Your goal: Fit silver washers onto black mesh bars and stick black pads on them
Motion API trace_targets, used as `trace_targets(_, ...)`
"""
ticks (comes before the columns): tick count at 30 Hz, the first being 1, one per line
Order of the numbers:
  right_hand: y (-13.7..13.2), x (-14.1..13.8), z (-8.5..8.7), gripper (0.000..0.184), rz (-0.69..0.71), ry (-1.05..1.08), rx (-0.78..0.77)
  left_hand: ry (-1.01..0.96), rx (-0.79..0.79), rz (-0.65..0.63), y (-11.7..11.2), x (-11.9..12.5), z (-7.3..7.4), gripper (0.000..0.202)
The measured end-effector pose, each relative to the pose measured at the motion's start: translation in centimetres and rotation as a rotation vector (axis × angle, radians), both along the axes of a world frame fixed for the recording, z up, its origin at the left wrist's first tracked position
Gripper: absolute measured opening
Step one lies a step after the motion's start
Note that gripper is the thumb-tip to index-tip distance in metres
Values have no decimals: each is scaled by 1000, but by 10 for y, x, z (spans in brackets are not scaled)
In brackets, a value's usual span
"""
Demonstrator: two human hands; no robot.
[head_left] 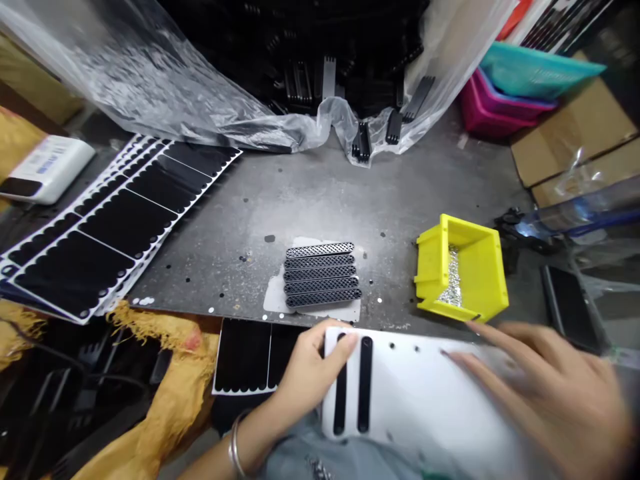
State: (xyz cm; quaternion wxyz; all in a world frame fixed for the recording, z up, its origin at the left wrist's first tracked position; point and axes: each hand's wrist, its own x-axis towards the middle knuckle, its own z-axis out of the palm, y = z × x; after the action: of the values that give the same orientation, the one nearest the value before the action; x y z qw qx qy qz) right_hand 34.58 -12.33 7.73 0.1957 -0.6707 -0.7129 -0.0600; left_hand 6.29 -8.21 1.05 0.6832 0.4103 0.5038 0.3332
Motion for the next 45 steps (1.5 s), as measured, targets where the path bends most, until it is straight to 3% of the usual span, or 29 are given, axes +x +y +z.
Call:
trace_targets(2, 14, -33, -16, 19, 104, -17, 27, 128, 61, 40, 2, -7, -8, 26)
trace_targets(5, 31, -99, -51, 30, 394, 302, -83, 201, 102, 59, 0, -22, -15, 26)
trace_targets(8, 31, -140, -76, 37, 541, 497, -55, 230, 102, 107, -5, -37, -17, 28)
trace_targets(11, 22, -139, -83, 37, 673, 534, -20, 271, 68, 180, -11, -46, -17, 32)
trace_targets(13, 18, -128, -81, 27, 747, 532, -91, 303, 46, 250, -14, -48, -17, 34)
trace_targets(16, 21, -121, -78, 23, 709, 635, -251, 329, 57, 273, -16, -45, -15, 33)
trace_targets(19, 25, -127, -77, 36, 586, 708, -247, 326, 104, 224, -15, -43, -14, 30)
trace_targets(22, 25, -128, -70, 33, 739, 736, -227, 370, 129, 262, -14, -47, -18, 29)
trace_targets(24, 24, -119, -60, 23, 786, 934, -386, 430, 166, 299, -14, -53, -22, 24)
trace_targets(27, 34, -105, -45, 15, 558, 1322, -529, 477, 326, 239, -14, -58, -26, 14)
trace_targets(28, 41, -103, -42, 15, 475, 1318, -481, 471, 384, 199, -14, -59, -26, 11)
trace_targets(30, 59, -108, -41, 23, 414, 1053, -323, 445, 456, 148, -10, -57, -24, 13)
trace_targets(33, 85, -127, -50, 38, 535, 534, -153, 463, 417, 239, -1, -58, -21, 22)
trace_targets(35, 96, -141, -59, 38, 665, 365, -98, 468, 339, 341, 6, -61, -22, 11)
trace_targets(39, 105, -150, -70, 16, 759, 273, -93, 390, 222, 338, 16, -68, -24, 20)
trace_targets(45, 112, -152, -66, 17, 802, 299, -166, 377, 180, 310, 25, -68, -20, 19)
